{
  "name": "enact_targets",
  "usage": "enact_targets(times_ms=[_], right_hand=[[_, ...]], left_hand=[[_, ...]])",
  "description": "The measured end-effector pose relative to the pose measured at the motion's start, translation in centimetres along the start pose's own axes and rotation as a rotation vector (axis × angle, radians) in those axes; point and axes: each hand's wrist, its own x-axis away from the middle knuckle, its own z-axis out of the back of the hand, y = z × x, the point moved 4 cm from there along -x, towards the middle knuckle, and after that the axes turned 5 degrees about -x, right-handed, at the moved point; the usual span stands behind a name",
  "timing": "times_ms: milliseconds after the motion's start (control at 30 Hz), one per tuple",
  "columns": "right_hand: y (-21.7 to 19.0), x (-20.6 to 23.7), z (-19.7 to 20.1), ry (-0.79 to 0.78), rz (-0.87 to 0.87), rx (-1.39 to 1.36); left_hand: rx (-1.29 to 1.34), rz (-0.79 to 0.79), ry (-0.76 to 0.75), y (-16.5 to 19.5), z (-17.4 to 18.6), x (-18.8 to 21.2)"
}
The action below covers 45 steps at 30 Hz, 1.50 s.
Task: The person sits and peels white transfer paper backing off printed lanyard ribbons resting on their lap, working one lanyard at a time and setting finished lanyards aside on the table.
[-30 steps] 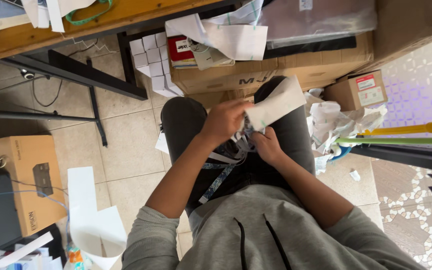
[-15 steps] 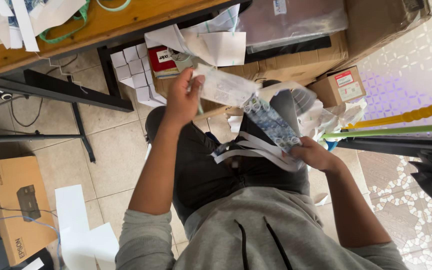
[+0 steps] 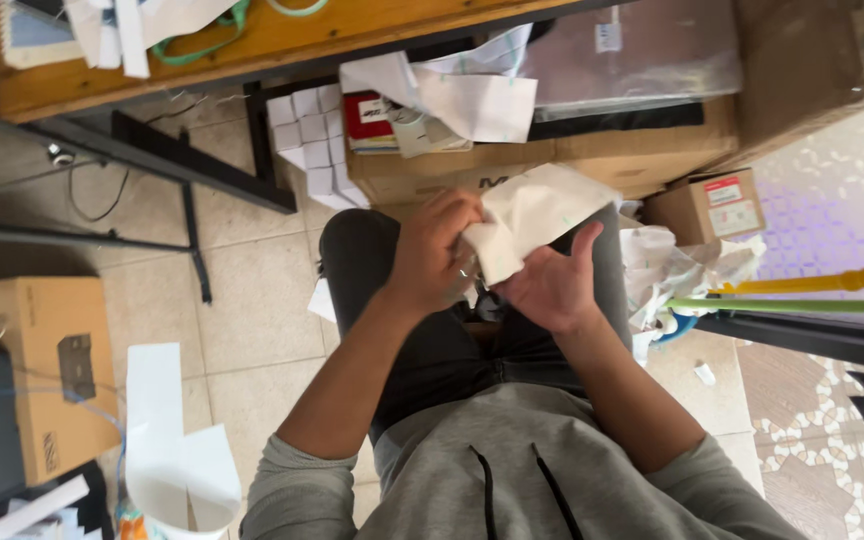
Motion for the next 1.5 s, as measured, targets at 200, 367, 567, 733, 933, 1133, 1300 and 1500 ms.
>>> enact_targets(times_ms=[200,367,567,733,933,1133,1300,1500], right_hand=[[-2.1,0.0,2.3,0.282,0.159,0.422],[-3.1,-0.3,6.1,0.377,0.159,0.412],[-8.8,0.1,11.4,0.277,0.222,0.247],[-12.3,2.3,12.6,0.262,0.251,0.073],[-4.6,1.9,7.5,0.235,0.118,0.523],[-2.1,1.5,6.9,0.408,0.451,0.749],[-6.1,3.1,7.5,0.448,0.419,0.392],[-4.9,3.2,6.0,0.388,0.063,0.310]], left_hand=[[-0.630,-0.203,0.101,-1.7,2.4,4.7],[-0.224,-0.085,0.034,-5.4,-2.4,7.9],[0.891,1.037,0.783,-15.6,-2.8,10.3],[1.038,0.770,0.846,-16.6,1.1,10.0],[1.247,0.980,0.395,-11.7,-8.2,9.3],[0.493,0.498,0.154,-5.5,-13.7,7.9],[0.270,0.283,-0.073,-6.3,-11.2,6.9],[0.293,0.355,-0.378,-9.4,-14.4,8.6]])
